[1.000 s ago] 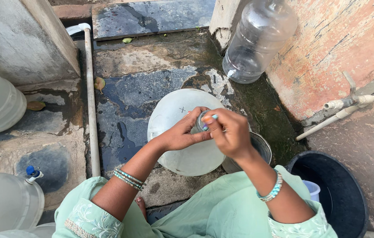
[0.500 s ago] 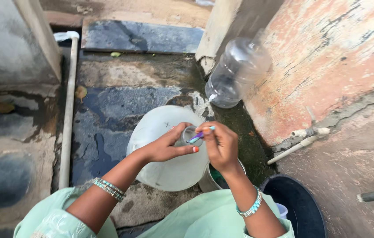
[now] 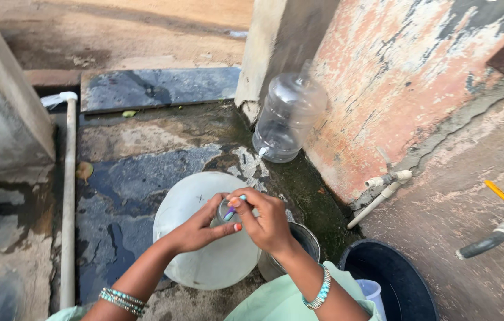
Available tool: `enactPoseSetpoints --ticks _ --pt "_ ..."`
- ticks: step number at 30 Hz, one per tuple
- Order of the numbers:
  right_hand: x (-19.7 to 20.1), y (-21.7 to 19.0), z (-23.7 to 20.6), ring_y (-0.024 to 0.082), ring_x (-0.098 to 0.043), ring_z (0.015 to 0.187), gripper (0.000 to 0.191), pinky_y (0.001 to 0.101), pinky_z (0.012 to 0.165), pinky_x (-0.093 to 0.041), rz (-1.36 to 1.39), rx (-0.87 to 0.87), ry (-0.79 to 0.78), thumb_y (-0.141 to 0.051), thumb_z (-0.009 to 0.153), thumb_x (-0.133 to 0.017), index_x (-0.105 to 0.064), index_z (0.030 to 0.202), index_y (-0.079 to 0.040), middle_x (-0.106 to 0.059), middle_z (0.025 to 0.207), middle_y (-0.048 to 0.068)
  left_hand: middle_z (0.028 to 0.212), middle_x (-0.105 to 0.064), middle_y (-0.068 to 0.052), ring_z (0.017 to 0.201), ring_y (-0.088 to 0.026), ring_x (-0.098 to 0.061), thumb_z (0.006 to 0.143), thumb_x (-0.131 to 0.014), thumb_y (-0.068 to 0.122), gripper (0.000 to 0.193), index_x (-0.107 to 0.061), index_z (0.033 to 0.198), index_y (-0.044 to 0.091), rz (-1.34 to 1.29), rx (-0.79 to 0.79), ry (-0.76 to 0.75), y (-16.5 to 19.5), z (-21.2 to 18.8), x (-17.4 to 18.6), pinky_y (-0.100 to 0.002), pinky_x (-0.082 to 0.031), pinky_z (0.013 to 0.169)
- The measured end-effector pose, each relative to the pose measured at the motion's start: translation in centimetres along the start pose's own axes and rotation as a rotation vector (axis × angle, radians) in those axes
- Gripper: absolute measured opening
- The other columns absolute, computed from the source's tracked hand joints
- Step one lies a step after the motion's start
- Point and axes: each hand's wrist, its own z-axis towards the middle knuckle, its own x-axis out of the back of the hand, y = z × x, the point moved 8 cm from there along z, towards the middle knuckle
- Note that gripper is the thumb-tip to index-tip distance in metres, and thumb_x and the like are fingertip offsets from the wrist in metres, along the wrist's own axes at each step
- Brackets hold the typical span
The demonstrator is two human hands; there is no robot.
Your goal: The person sits on the ground beside a large water jug and scrubs a small glass cup using a toothbrush, repeatedly brushing the inside and rim of the cup. They dip the cup and brush in water from a metal container and continue scrubbing the same cup throughout the episode.
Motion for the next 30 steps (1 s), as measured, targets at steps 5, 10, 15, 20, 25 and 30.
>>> enactPoseSetpoints --ticks 5,10,15,20,25,30 --pt "4.4 -2.3 -1.0 0.014 -0.073 0.080 0.022 0.0280 0.073 -0.057 0.061 0.077 0.158 -0.018 0.105 -0.059 -0.070 0.096 -0.001 -0.075 0.088 0.009 0.137 -0.054 -0.016 0.136 -0.024 -0.047 0.087 -0.074 0.045 0.077 -0.037 0.146 0.010 0.087 0.138 0.000 -0.8 -0.3 0.0 -0.039 -0.037 0.112" --pt "1.8 -0.2 -1.1 0.013 -0.072 0.075 0.021 0.0280 0.067 -0.055 0.075 0.047 0.105 -0.016 0.102 -0.060 -0.069 0.093 0.000 -0.075 0.086 0.008 0.138 -0.056 -0.016 0.136 -0.026 -0.049 0.087 -0.073 0.045 0.074 -0.043 0.144 0.008 0.074 0.060 0.000 0.0 -0.4 0.0 -0.039 -0.038 0.112" --pt "-1.4 2.0 -0.1 0.013 -0.072 0.072 0.020 0.0282 0.064 -0.054 0.070 -0.034 -0.034 -0.016 0.100 -0.060 -0.072 0.096 -0.001 -0.076 0.084 0.008 0.140 -0.057 -0.018 0.136 -0.028 -0.052 0.087 -0.072 0.048 0.074 -0.047 0.142 0.006 0.125 0.064 -0.012 0.3 -0.3 0.0 -0.040 -0.040 0.112" --pt "3.8 -0.8 -1.0 0.015 -0.071 0.085 0.028 0.0292 0.076 -0.057 0.187 0.054 0.121 -0.022 0.108 -0.055 -0.069 0.101 0.001 -0.075 0.095 0.010 0.145 -0.049 -0.023 0.140 -0.032 -0.046 0.086 -0.074 0.051 0.087 -0.039 0.148 0.000 0.175 0.100 0.006 -0.5 -0.2 0.3 -0.041 -0.038 0.114" --pt "3.6 0.1 -1.8 0.011 -0.062 0.076 0.036 0.0259 0.070 -0.049 0.137 -0.018 0.142 -0.029 0.111 -0.052 -0.070 0.099 0.000 -0.074 0.091 0.009 0.147 -0.050 -0.023 0.142 -0.032 -0.047 0.089 -0.072 0.053 0.086 -0.040 0.147 -0.003 0.176 0.007 0.017 -0.8 -0.8 0.6 -0.041 -0.036 0.117" --pt "-1.5 2.7 -0.5 0.013 -0.066 0.080 0.033 0.0279 0.072 -0.051 0.064 -0.057 -0.090 -0.026 0.109 -0.053 -0.070 0.098 -0.001 -0.072 0.091 0.007 0.142 -0.054 -0.020 0.140 -0.031 -0.049 0.088 -0.070 0.055 0.088 -0.039 0.149 0.000 0.106 0.013 -0.049 -0.6 -1.0 0.5 -0.041 -0.037 0.117"
